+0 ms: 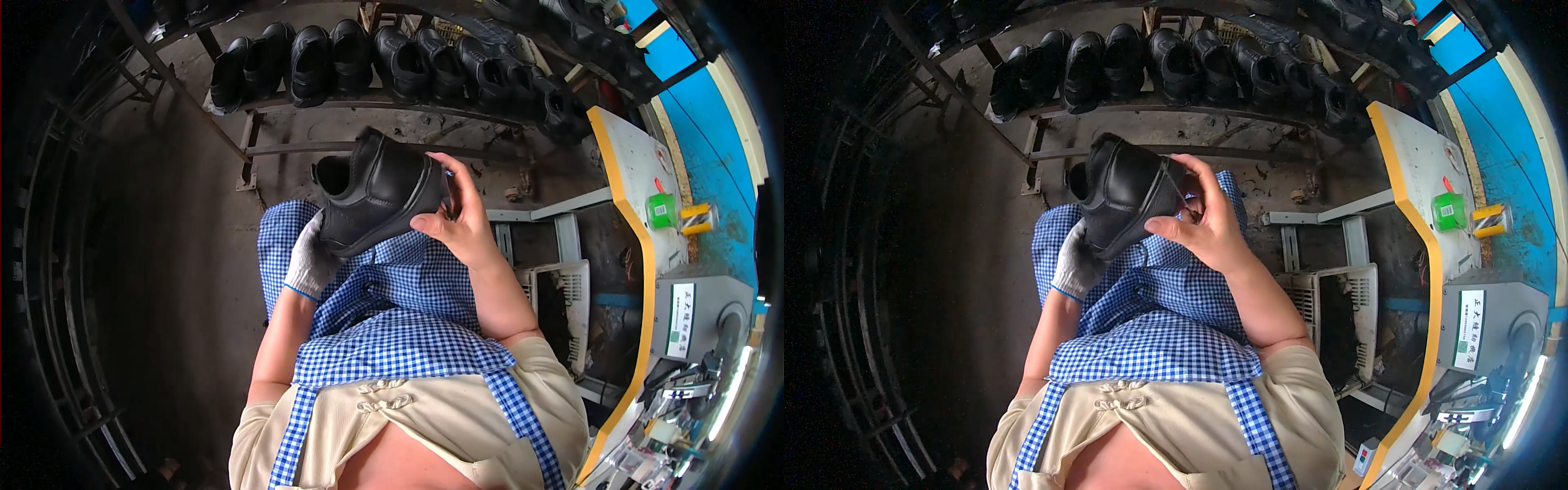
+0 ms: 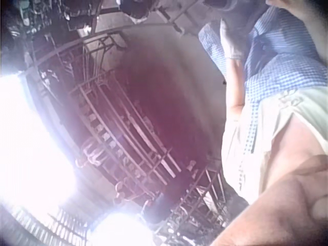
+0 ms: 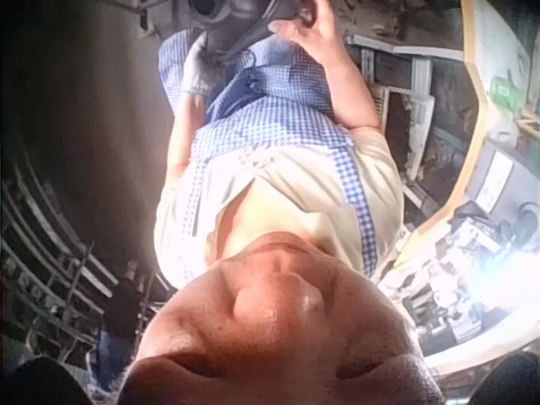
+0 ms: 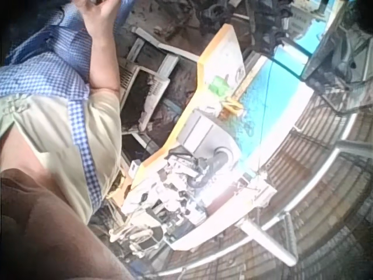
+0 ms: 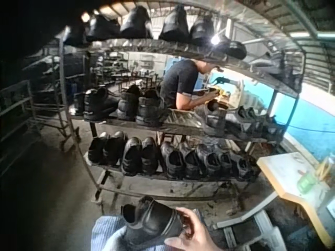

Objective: The person uses a small metal tool to scrape and clean the seams and edges of black shoes. They handle the shoes one at a time, picking them up from a nearby rack, performing the scraping action, and then placing them back on the rack.

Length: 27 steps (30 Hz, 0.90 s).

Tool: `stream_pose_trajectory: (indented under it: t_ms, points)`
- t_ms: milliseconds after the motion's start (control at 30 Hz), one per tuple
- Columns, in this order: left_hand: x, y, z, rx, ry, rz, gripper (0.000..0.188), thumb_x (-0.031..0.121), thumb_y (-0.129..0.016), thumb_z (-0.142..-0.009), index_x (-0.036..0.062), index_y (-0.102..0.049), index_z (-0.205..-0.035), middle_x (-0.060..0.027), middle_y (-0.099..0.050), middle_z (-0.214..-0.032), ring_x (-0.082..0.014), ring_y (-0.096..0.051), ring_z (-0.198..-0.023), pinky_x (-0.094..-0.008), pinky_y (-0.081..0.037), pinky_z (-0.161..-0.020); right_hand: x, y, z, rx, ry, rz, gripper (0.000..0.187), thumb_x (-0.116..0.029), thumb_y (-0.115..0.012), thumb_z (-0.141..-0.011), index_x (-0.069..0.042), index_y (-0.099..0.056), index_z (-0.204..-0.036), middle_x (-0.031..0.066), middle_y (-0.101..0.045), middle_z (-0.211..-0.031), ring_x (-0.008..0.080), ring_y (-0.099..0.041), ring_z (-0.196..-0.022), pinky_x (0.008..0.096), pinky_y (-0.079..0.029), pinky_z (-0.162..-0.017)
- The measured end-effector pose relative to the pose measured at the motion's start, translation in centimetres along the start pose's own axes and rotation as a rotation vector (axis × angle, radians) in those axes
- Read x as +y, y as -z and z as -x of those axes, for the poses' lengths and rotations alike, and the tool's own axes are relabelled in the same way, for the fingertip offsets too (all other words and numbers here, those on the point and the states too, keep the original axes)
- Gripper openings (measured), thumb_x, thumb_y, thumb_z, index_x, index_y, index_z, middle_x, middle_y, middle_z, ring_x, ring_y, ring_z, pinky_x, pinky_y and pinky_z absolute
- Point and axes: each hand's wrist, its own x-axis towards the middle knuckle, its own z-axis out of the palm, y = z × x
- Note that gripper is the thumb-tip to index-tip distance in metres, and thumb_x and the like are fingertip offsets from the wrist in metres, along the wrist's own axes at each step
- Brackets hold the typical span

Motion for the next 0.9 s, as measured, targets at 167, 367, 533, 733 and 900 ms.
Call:
stream_pose_trajectory:
  t_ms: [167, 367, 533, 733, 900]
  points:
    - [1.3, -0.8, 1.6, 0.067, 0.057, -0.116, 0.049, 0.051, -0.047, -0.101, 0.0114, -0.055, -0.128, -0.005, -0.067, -0.109, -0.0119, -0.062, -0.07, -0.025, -0.038, -0.043, 1.3, 2.5, -0.5, 0.169, -0.084, 0.041, 0.073, -0.038, -0.082, -0.08, -0.004, -0.046, -0.134, 0.0071, -0.06, -0.103, 0.0138, -0.057, -0.088, 0.0265, -0.046, -0.076]
    - [3.8, -0.7, 2.6, 0.028, -0.131, -0.309, 0.043, 0.047, -0.052, -0.1, 0.0113, -0.057, -0.124, -0.0009, -0.065, -0.092, -0.0109, -0.054, -0.058, -0.0256, -0.037, -0.043, 2.0, 7.3, 0.0, 0.04, -0.242, -0.134, 0.07, -0.028, -0.078, -0.086, -0.009, -0.043, -0.144, 0.002, -0.061, -0.078, 0.0043, -0.045, -0.05, 0.0186, -0.034, -0.043]
    - [5.7, -4.1, 2.9, -0.125, -0.366, -0.339, 0.05, 0.047, -0.053, -0.099, 0.0106, -0.049, -0.133, -0.0038, -0.064, -0.092, -0.013, -0.056, -0.063, -0.0267, -0.042, -0.05, -0.4, 7.9, 2.1, 0.052, -0.493, -0.211, 0.096, -0.009, -0.08, -0.075, -0.01, -0.027, -0.155, 0.0057, -0.062, -0.087, 0.0091, -0.049, -0.051, 0.0223, -0.041, -0.045]
    - [5.0, -7.3, 2.7, -0.332, -0.575, -0.331, 0.053, 0.038, -0.056, -0.101, 0.0099, -0.04, -0.142, -0.0072, -0.061, -0.091, -0.0152, -0.056, -0.069, -0.0288, -0.048, -0.058, -6.4, 10.8, 2.3, 0.254, 0.276, -0.366, 0.075, -0.007, -0.076, -0.066, -0.004, -0.048, -0.136, 0.0153, -0.064, -0.114, 0.0246, -0.07, -0.072, 0.0288, -0.056, -0.042]
    - [3.3, -6.4, 2.0, -0.273, -0.5, -0.39, 0.038, 0.025, -0.058, -0.1, 0.0106, -0.048, -0.133, -0.009, -0.061, -0.086, -0.0178, -0.056, -0.065, -0.0294, -0.048, -0.056, -16.7, 13.7, -0.9, 0.758, 0.96, -0.001, 0.071, -0.009, -0.077, -0.077, -0.007, -0.041, -0.138, 0.0125, -0.063, -0.11, 0.0174, -0.061, -0.064, 0.0239, -0.046, -0.043]
